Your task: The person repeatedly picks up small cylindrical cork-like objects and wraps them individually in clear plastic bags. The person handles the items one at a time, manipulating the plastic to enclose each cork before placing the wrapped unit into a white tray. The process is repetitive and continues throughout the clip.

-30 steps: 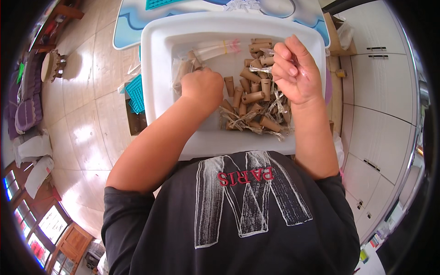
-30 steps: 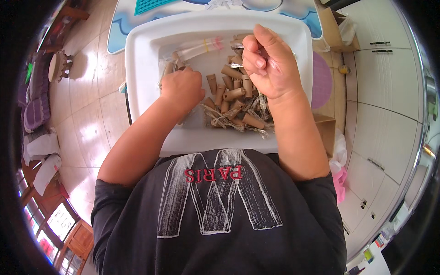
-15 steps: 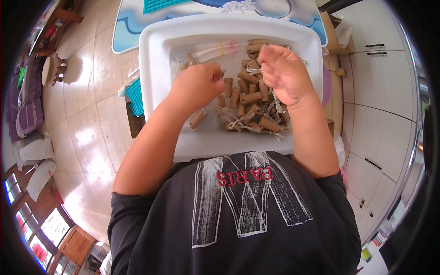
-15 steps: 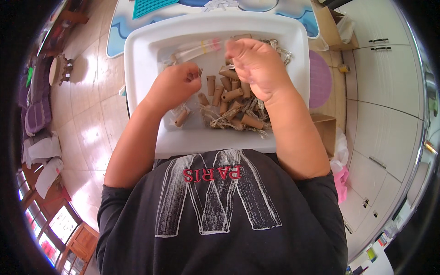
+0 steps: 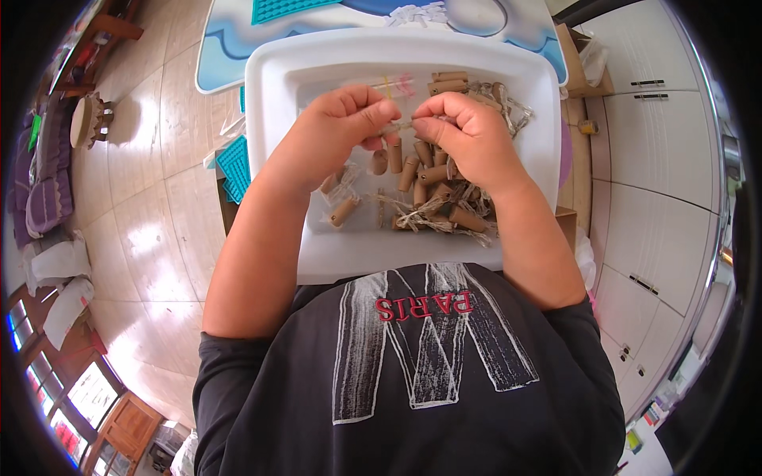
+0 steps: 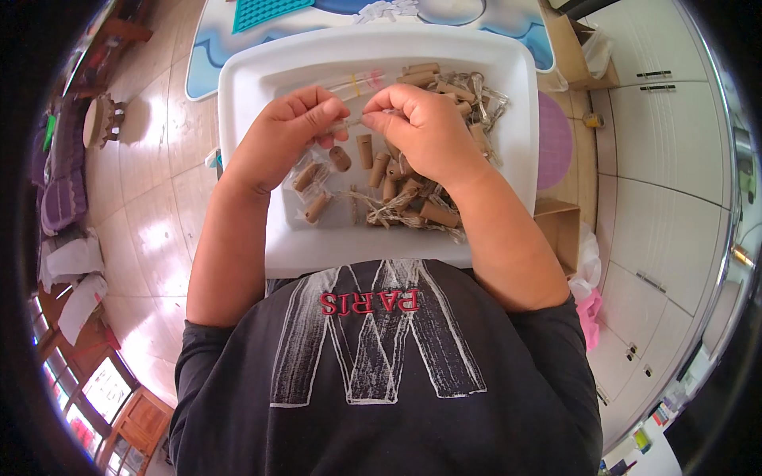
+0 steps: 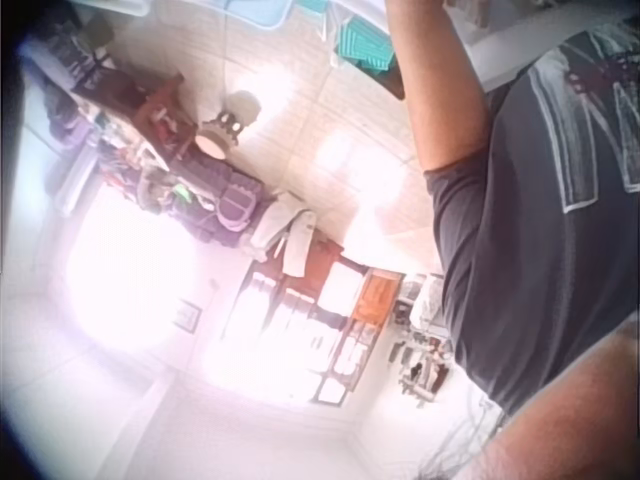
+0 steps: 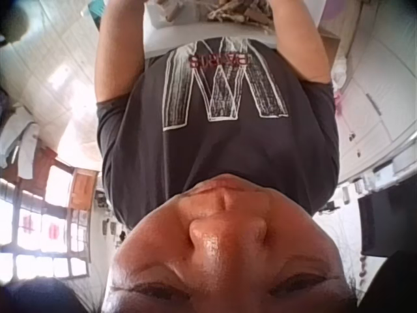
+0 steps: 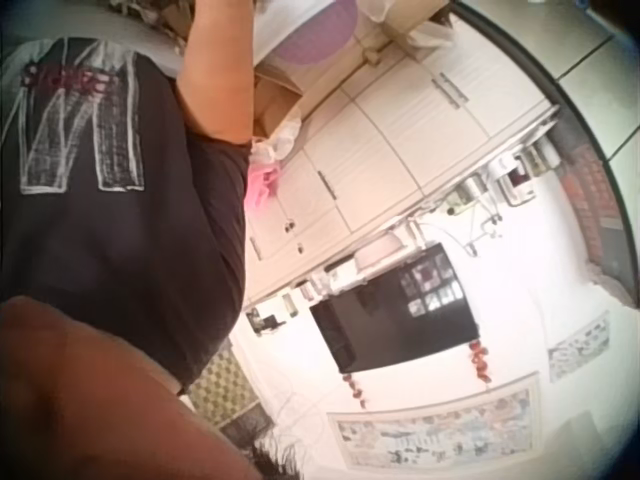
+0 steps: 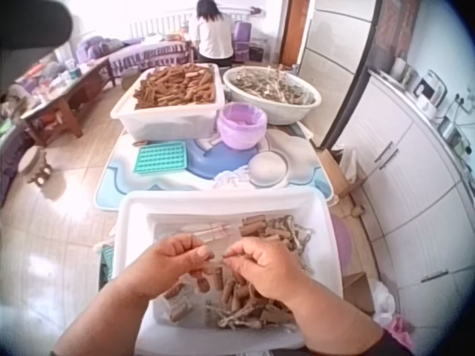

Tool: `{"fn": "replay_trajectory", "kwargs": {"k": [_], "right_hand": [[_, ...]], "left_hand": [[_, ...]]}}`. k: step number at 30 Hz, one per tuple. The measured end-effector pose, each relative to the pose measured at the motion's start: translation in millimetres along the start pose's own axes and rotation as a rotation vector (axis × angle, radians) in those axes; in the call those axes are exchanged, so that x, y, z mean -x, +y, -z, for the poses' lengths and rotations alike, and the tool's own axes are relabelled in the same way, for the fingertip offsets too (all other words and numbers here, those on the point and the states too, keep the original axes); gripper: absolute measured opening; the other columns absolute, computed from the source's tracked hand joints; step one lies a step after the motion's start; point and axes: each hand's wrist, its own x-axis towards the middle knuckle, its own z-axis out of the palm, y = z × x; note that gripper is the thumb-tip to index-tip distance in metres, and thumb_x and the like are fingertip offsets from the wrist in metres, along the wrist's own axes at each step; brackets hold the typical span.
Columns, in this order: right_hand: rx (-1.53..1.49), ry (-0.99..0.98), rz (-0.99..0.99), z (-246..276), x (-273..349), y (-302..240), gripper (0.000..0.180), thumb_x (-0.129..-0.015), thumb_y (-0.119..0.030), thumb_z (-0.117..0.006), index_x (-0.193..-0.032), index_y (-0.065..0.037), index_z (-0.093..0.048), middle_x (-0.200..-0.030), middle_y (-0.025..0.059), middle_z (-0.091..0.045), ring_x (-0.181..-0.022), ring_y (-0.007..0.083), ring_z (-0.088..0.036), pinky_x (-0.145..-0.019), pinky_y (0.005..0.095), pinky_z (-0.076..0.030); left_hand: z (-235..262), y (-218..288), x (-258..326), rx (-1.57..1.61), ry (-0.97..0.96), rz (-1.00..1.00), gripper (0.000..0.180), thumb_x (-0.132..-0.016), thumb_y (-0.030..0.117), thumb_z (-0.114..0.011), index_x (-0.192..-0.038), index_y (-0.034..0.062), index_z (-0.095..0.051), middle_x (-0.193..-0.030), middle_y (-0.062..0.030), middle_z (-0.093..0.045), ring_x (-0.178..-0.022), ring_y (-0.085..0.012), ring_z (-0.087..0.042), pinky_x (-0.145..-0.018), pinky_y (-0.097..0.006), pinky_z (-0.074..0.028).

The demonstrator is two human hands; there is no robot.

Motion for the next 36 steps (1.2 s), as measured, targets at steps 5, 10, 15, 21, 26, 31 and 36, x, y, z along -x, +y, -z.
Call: {"fn": "replay_trajectory", "kwargs": {"k": [5, 10, 15, 21, 26, 31, 36], "right_hand": [[-0.144, 0.145, 0.031, -5, -1, 4, 0.016, -0.083, -0.016, -0.064, -0.088, -0.001, -0.061, -0.066, -0.0035, -0.054, -0.061, 0.0034, -0.044, -0.054, 0.0203, -0.037], [-0.091, 0.126, 0.023, -4, -1, 2, 0.021, -0.084, -0.020, -0.063, -0.090, 0.000, -0.062, -0.067, -0.0038, -0.055, -0.062, 0.0031, -0.045, -0.055, 0.0199, -0.038], [-0.169, -0.007, -0.134, -1, -3, 2, 0.025, -0.085, -0.024, -0.063, -0.089, 0.001, -0.062, -0.067, -0.0042, -0.055, -0.060, 0.0022, -0.044, -0.053, 0.0185, -0.037], [-0.432, 0.072, -0.222, 0, -3, 1, 0.024, -0.085, -0.024, -0.063, -0.084, 0.000, -0.060, -0.069, -0.0019, -0.057, -0.060, 0.0044, -0.049, -0.051, 0.0200, -0.040], [0.052, 0.252, 0.106, -6, -3, 5, 0.018, -0.083, -0.020, -0.064, -0.083, -0.002, -0.058, -0.065, 0.0036, -0.060, -0.058, 0.0110, -0.054, -0.050, 0.0255, -0.041], [0.489, 0.122, 0.174, 5, 2, -8, 0.017, -0.081, -0.021, -0.062, -0.081, -0.004, -0.058, -0.066, 0.0114, -0.060, -0.061, 0.0270, -0.058, -0.056, 0.0351, -0.044], [0.445, -0.046, 0.113, 18, 0, -10, 0.018, -0.081, -0.023, -0.061, -0.082, -0.005, -0.058, -0.067, 0.0118, -0.060, -0.064, 0.0298, -0.057, -0.059, 0.0378, -0.043]], "left_hand": [[-6, 4, 2, 0.102, 0.013, -0.125, 0.026, -0.084, 0.008, -0.060, -0.108, 0.0005, -0.053, -0.089, -0.0037, -0.062, -0.087, -0.0119, -0.060, -0.079, -0.022, -0.044], [-8, 4, 2, 0.082, 0.036, -0.113, 0.031, -0.080, 0.001, -0.062, -0.109, 0.0000, -0.052, -0.088, -0.0039, -0.062, -0.086, -0.0110, -0.060, -0.078, -0.022, -0.044], [-9, 6, 3, 0.099, 0.048, -0.125, 0.032, -0.079, 0.001, -0.062, -0.109, 0.0004, -0.051, -0.086, -0.0048, -0.064, -0.084, -0.0107, -0.060, -0.077, -0.021, -0.044], [-12, 4, 2, -0.003, 0.120, -0.089, 0.046, -0.078, 0.003, -0.064, -0.119, 0.0001, -0.046, -0.086, -0.0069, -0.065, -0.085, -0.0111, -0.060, -0.079, -0.023, -0.044], [-15, -3, 1, -0.122, 0.183, -0.096, 0.057, -0.078, 0.002, -0.064, -0.129, -0.0002, -0.038, -0.082, -0.0052, -0.064, -0.081, -0.0096, -0.059, -0.076, -0.022, -0.044], [-15, -4, 1, -0.316, 0.235, -0.155, 0.058, -0.077, 0.002, -0.065, -0.128, 0.0020, -0.039, -0.075, -0.0013, -0.059, -0.071, -0.0064, -0.054, -0.066, -0.020, -0.042], [-15, 1, 3, -0.254, 0.170, -0.103, 0.056, -0.076, 0.002, -0.065, -0.127, 0.0031, -0.041, -0.074, 0.0000, -0.059, -0.068, -0.0054, -0.053, -0.063, -0.019, -0.042]]}}
